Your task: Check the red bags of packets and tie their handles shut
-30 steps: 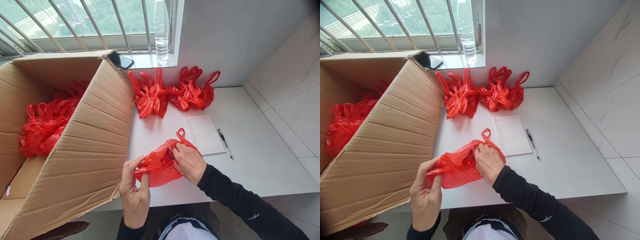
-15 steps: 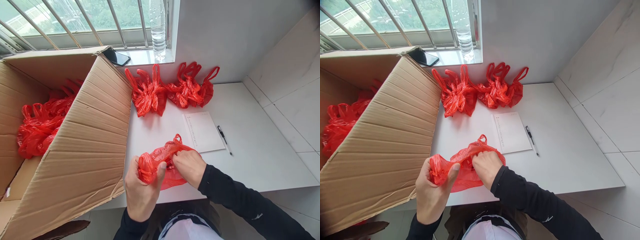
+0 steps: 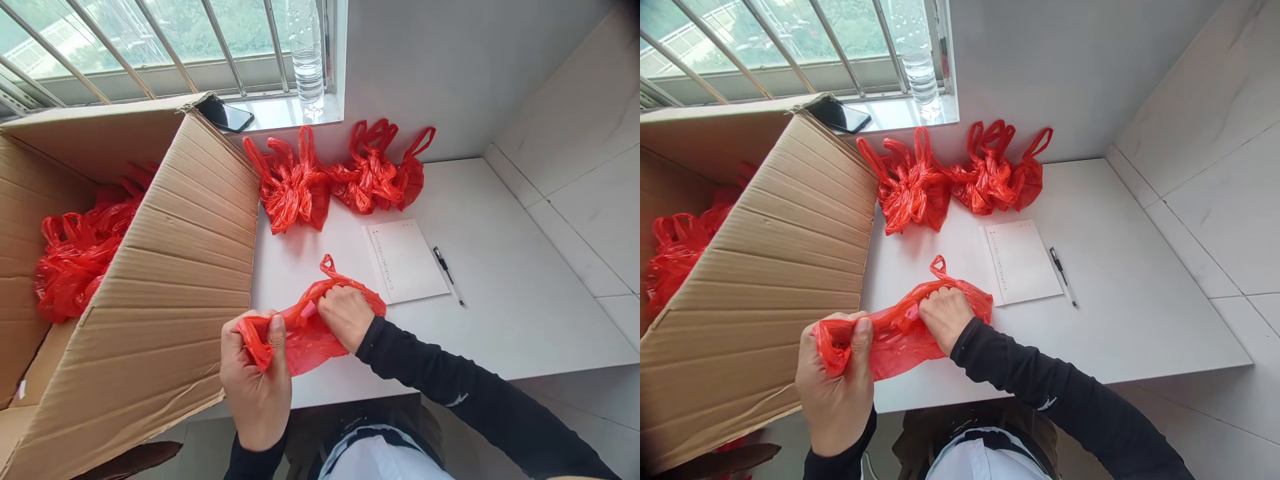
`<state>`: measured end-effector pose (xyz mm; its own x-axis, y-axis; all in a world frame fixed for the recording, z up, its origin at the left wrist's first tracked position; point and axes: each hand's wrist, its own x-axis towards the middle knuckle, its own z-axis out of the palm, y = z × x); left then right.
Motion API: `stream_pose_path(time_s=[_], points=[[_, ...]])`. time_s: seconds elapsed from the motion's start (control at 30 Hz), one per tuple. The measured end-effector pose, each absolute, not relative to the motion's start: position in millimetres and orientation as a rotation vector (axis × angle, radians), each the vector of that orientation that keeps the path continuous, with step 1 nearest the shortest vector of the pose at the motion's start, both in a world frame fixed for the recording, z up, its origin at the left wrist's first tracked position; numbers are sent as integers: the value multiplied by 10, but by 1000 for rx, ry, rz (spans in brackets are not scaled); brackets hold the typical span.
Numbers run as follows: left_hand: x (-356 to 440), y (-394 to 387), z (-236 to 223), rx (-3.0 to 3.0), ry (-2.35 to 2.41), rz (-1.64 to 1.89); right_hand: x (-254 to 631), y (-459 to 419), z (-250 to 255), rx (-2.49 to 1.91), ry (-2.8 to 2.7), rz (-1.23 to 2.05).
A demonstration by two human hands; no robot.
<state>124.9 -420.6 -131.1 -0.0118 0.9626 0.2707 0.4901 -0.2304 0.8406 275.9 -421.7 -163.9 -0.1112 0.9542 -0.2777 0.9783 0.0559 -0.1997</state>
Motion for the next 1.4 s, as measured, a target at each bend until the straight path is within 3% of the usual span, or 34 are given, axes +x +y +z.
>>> stream_pose_path(time_s=[0.2, 0.33, 0.67, 0.97, 1.4], points=[[1196, -4205, -1326, 1800, 1616, 912, 2809, -4216, -1713, 2045, 2232, -495], [1147, -4183, -1345, 2080, 1432, 696, 2821, -4229, -1731, 2077, 2255, -460], [992, -4175, -1386, 1978, 1411, 1023, 2894, -4495, -1414, 2260, 2218, -341], [1017, -4239, -1411, 1834, 1384, 917, 2771, -4556, -1393, 2387, 2087, -561], [991, -4191, -1571, 1280, 1238, 880, 2853, -4585, -1528, 2116, 2021, -624]])
